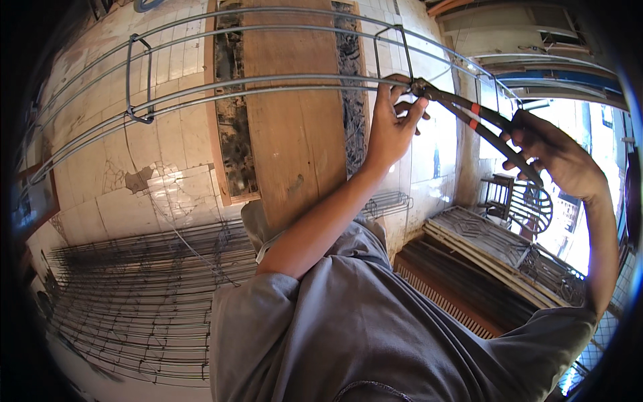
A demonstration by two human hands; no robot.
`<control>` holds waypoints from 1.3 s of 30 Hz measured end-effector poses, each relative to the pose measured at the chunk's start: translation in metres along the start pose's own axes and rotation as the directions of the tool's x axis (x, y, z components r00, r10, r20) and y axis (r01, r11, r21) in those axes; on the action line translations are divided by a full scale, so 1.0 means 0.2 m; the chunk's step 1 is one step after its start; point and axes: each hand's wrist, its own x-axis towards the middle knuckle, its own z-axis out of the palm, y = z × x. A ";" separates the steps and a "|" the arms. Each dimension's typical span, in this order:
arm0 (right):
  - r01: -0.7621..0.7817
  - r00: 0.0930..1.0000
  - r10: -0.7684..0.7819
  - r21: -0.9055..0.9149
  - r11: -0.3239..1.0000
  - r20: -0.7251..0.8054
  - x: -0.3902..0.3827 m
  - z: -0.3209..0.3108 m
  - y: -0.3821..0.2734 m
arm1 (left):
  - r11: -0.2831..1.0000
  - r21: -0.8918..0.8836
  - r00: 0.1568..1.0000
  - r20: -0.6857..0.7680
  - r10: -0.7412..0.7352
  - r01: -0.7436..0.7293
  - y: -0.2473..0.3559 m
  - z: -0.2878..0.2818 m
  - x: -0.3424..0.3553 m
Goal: The person assembles a metal structure by securing wire connectors to long metal rods using a pair of pliers.
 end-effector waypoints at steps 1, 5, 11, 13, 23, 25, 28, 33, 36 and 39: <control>-0.060 0.997 0.065 0.115 0.992 -0.038 0.00 0.02 -0.03 | 1.000 -0.020 1.000 0.000 0.009 -0.009 -0.01 0.00 0.01; -0.034 0.998 0.033 -0.004 0.999 -0.053 0.00 0.01 -0.04 | 0.999 -0.046 1.000 0.008 0.027 -0.027 -0.01 0.00 0.01; -0.065 0.995 0.071 0.084 0.994 -0.074 0.04 -0.02 0.06 | 1.000 0.028 1.000 -0.001 0.006 -0.006 0.01 0.00 0.01; -0.067 0.983 0.089 0.139 0.988 -0.162 0.06 0.01 0.09 | 0.999 0.050 1.000 -0.007 0.002 -0.002 0.00 0.00 0.00; -0.078 0.993 0.086 -0.105 0.991 0.075 0.12 -0.07 0.01 | 0.995 0.090 0.999 -0.022 0.040 -0.038 -0.02 0.01 0.01; -0.115 0.988 0.142 -0.334 0.935 0.056 0.11 -0.08 -0.06 | 0.992 0.103 0.996 -0.037 0.076 -0.072 -0.02 0.01 0.01; -0.012 0.999 -0.013 -0.487 0.874 -0.048 0.11 -0.06 -0.06 | 0.994 0.100 0.998 -0.053 0.041 -0.036 -0.01 0.02 0.01; 0.101 0.943 -0.276 -0.632 0.768 -0.185 0.03 0.06 0.01 | 0.984 0.160 0.994 -0.064 0.084 -0.073 -0.06 0.02 0.01; -0.012 0.878 -0.452 -0.952 0.307 -0.156 -0.03 0.11 0.07 | 0.990 0.127 0.996 -0.059 0.067 -0.059 -0.02 0.03 0.01; -0.209 0.712 -0.694 -0.975 -0.073 -0.101 -0.05 0.14 0.05 | 0.976 0.177 0.990 -0.038 0.134 -0.125 -0.04 0.00 0.03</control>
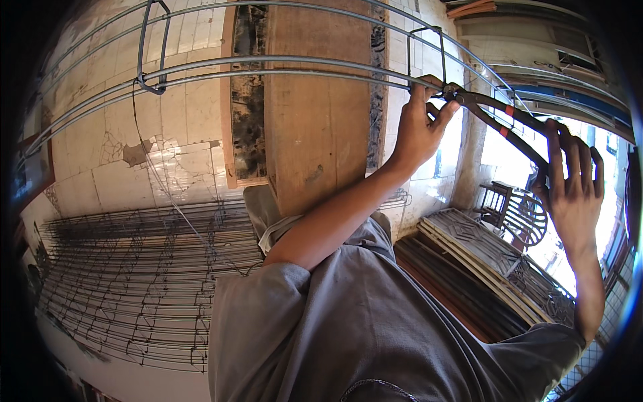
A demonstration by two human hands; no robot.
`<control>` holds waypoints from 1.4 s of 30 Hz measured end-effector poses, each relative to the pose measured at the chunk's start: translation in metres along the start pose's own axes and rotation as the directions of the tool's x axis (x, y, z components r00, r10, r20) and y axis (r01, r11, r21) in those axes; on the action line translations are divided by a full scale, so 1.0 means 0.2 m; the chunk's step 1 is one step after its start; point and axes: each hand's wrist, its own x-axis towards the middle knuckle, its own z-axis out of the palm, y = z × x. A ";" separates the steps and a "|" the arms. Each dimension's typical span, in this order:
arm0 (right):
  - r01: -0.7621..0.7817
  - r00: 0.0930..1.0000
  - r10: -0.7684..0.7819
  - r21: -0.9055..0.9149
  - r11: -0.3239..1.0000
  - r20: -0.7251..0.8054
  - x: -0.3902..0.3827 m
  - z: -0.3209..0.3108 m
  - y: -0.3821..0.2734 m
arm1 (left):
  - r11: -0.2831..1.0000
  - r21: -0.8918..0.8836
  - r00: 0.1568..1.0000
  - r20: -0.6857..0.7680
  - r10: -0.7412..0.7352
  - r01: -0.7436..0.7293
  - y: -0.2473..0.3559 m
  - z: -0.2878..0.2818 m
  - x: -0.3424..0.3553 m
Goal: The person assembles a metal structure by securing wire connectors to long metal rods using a pair of pliers.
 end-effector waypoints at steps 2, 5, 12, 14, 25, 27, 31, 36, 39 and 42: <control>0.061 0.993 -0.067 -0.063 0.996 -0.096 0.00 0.03 -0.01 | 1.000 -0.008 1.000 0.002 -0.019 0.019 0.00 0.00 0.01; 0.130 0.983 -0.137 -0.064 0.989 -0.125 -0.02 0.06 0.00 | 1.000 -0.015 1.000 0.004 -0.027 0.027 0.01 0.01 0.00; 0.027 0.997 -0.022 0.082 0.996 -0.071 -0.08 0.16 -0.03 | 1.000 0.021 1.000 0.020 -0.012 0.011 0.01 -0.02 0.01; -0.095 0.995 0.078 0.397 0.913 0.059 -0.04 0.11 -0.05 | 0.999 0.052 1.000 0.025 0.006 -0.007 0.01 -0.03 0.01; -0.727 0.686 -0.057 0.680 -0.098 0.725 0.07 0.05 0.08 | 0.996 -0.078 0.999 0.027 0.041 -0.039 0.05 -0.05 -0.01; -0.759 0.648 -0.065 0.636 -0.137 0.759 0.04 0.12 0.08 | 0.995 -0.095 0.999 0.030 0.020 -0.017 0.06 -0.04 -0.01; -0.753 0.657 -0.294 0.579 -0.314 0.695 0.04 0.29 0.09 | 0.994 -0.107 1.000 0.015 0.008 -0.007 0.06 -0.05 0.00; -0.741 0.645 -0.470 0.342 -0.578 0.603 -0.09 0.41 -0.05 | 0.995 -0.102 0.999 0.039 -0.018 0.022 0.04 -0.05 0.00; -0.716 0.629 -0.462 0.235 -0.657 0.625 -0.10 0.35 -0.11 | 0.986 -0.168 1.000 0.020 -0.002 0.006 0.00 0.00 0.00; -0.801 0.573 -0.459 0.347 -0.488 0.679 0.01 0.27 -0.02 | 0.962 -0.272 0.999 0.046 -0.003 0.015 -0.01 0.00 0.01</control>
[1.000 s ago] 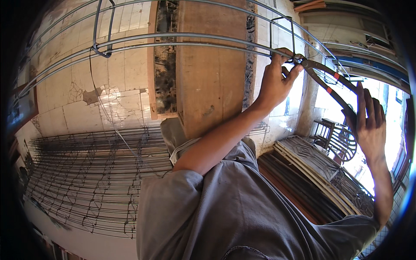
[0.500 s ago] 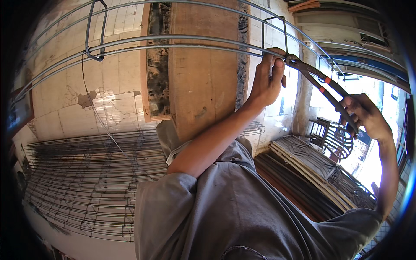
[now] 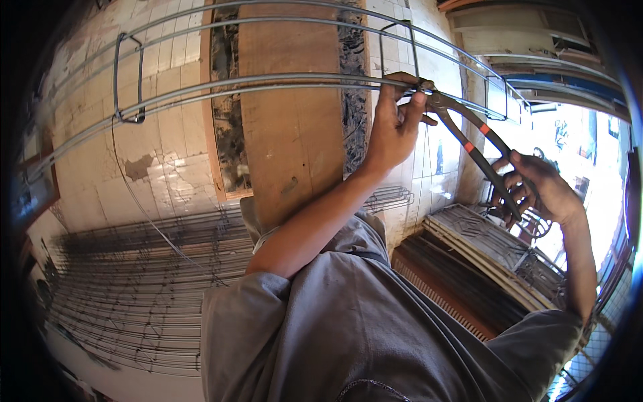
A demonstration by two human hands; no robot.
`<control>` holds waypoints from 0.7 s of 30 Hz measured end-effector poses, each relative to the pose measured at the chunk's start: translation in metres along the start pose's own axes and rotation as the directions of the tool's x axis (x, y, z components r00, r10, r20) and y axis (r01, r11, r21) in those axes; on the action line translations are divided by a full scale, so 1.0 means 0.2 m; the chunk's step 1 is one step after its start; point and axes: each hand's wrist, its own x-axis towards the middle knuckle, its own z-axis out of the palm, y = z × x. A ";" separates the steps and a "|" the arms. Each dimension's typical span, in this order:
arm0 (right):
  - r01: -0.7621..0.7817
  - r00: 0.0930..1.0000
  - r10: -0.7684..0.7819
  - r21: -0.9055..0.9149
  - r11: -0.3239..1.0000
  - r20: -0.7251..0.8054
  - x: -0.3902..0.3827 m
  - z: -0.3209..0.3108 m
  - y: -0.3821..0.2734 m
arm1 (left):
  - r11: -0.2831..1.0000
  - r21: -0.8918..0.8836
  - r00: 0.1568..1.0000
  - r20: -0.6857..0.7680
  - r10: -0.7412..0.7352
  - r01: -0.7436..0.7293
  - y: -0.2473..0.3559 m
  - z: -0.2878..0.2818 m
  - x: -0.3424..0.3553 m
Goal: The person assembles a metal structure by securing wire connectors to long metal rods using a pair of pliers.
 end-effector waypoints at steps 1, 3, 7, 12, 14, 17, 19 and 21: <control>0.014 0.996 -0.023 -0.110 0.994 -0.082 -0.03 0.03 -0.05 | 0.999 -0.031 1.000 0.001 -0.028 0.028 0.00 0.01 0.00; -0.043 0.969 -0.039 -0.320 0.947 -0.246 -0.07 0.06 -0.15 | 0.999 -0.039 1.000 0.009 -0.011 0.011 0.01 0.00 0.00; 0.132 0.960 -0.264 -0.679 0.722 -0.094 -0.13 0.05 -0.21 | 0.995 0.098 0.998 0.060 0.014 -0.020 0.03 0.01 0.00; 0.227 0.841 -0.540 -0.882 0.412 -0.035 -0.10 0.07 -0.08 | 0.981 0.182 0.997 0.033 -0.073 0.065 0.03 0.02 -0.03; 0.269 0.738 -0.675 -0.916 0.297 -0.002 -0.10 0.11 0.00 | 0.976 0.210 0.998 0.028 -0.057 0.050 0.04 0.02 -0.03; 0.080 0.785 -0.610 -0.958 0.277 -0.111 -0.15 0.14 -0.05 | 0.973 0.222 0.997 0.024 -0.072 0.065 0.03 0.02 -0.04; -0.176 0.771 -0.616 -0.983 0.044 -0.165 -0.20 0.23 -0.12 | 0.978 0.200 0.997 0.024 -0.072 0.066 0.02 0.01 -0.04; -0.407 0.573 -0.817 -0.846 -0.344 0.056 -0.18 0.21 -0.05 | 0.981 0.184 0.997 0.014 -0.071 0.067 0.03 0.01 -0.04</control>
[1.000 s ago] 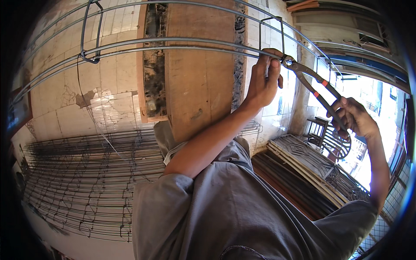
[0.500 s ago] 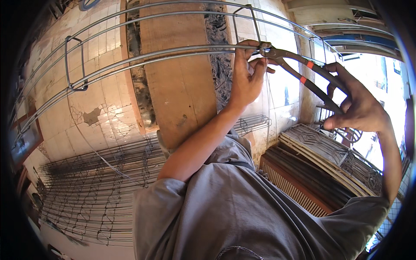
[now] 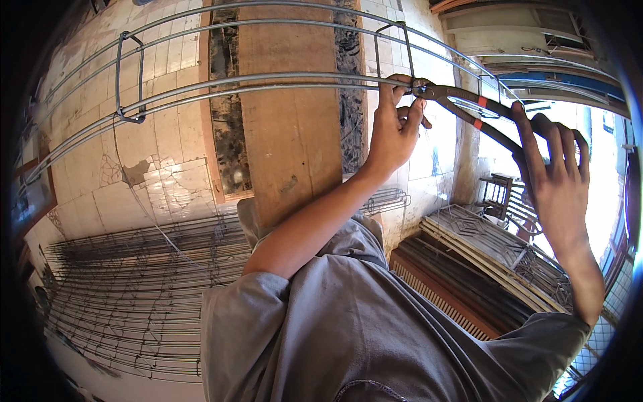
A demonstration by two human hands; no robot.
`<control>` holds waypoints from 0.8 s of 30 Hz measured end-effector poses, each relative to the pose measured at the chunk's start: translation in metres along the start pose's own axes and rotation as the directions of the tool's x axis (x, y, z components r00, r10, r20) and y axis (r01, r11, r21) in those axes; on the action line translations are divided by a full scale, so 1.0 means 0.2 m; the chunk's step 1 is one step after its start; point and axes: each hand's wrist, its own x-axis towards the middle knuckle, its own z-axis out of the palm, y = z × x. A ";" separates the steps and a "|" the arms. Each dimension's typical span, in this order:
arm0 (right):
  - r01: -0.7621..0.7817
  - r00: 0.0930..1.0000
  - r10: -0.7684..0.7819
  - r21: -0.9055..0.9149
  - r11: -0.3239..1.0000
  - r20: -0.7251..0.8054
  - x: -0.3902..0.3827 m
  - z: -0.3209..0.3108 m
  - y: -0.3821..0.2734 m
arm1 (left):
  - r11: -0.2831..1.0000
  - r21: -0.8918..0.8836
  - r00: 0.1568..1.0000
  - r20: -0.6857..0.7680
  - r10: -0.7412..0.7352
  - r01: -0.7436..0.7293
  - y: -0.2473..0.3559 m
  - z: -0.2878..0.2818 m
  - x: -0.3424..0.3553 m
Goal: The person assembles a metal structure by securing wire connectors to long metal rods using a pair of pliers.
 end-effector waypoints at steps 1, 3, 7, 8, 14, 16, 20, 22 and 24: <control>0.018 0.992 -0.036 -0.148 0.989 -0.120 0.00 0.00 -0.01 | 1.000 -0.004 1.000 -0.011 0.001 -0.001 0.00 0.00 0.00; 0.110 0.980 -0.145 -0.236 0.966 -0.138 -0.01 -0.04 0.00 | 1.000 -0.015 1.000 -0.021 0.017 -0.017 0.00 0.02 -0.01; 0.124 0.989 -0.120 0.034 0.992 -0.089 0.01 0.02 0.04 | 1.000 -0.019 1.000 0.008 0.021 -0.021 0.03 0.02 -0.01; 0.072 0.997 -0.068 0.156 0.985 -0.031 -0.01 0.07 0.05 | 1.000 -0.013 1.000 0.021 -0.003 0.003 0.05 0.02 -0.01; -0.665 0.735 -0.060 0.702 -0.256 0.675 -0.01 0.15 0.04 | 0.999 -0.010 0.999 0.035 0.035 -0.035 0.05 -0.01 -0.02; -0.716 0.646 -0.128 0.540 -0.443 0.752 -0.07 0.22 0.02 | 1.000 -0.016 0.998 0.059 -0.001 0.002 0.05 0.00 -0.01; -0.664 0.562 -0.176 0.315 -0.677 0.808 -0.19 0.30 -0.14 | 0.998 -0.055 0.999 0.035 0.023 -0.021 0.02 0.00 0.00; -0.571 0.604 -0.161 0.284 -0.770 0.780 -0.26 0.32 -0.23 | 1.000 0.000 0.999 0.030 0.026 -0.026 0.04 -0.01 0.00; -0.478 0.645 -0.115 0.281 -0.832 0.755 -0.32 0.33 -0.31 | 0.993 0.049 0.994 -0.015 0.110 -0.109 0.02 -0.01 -0.01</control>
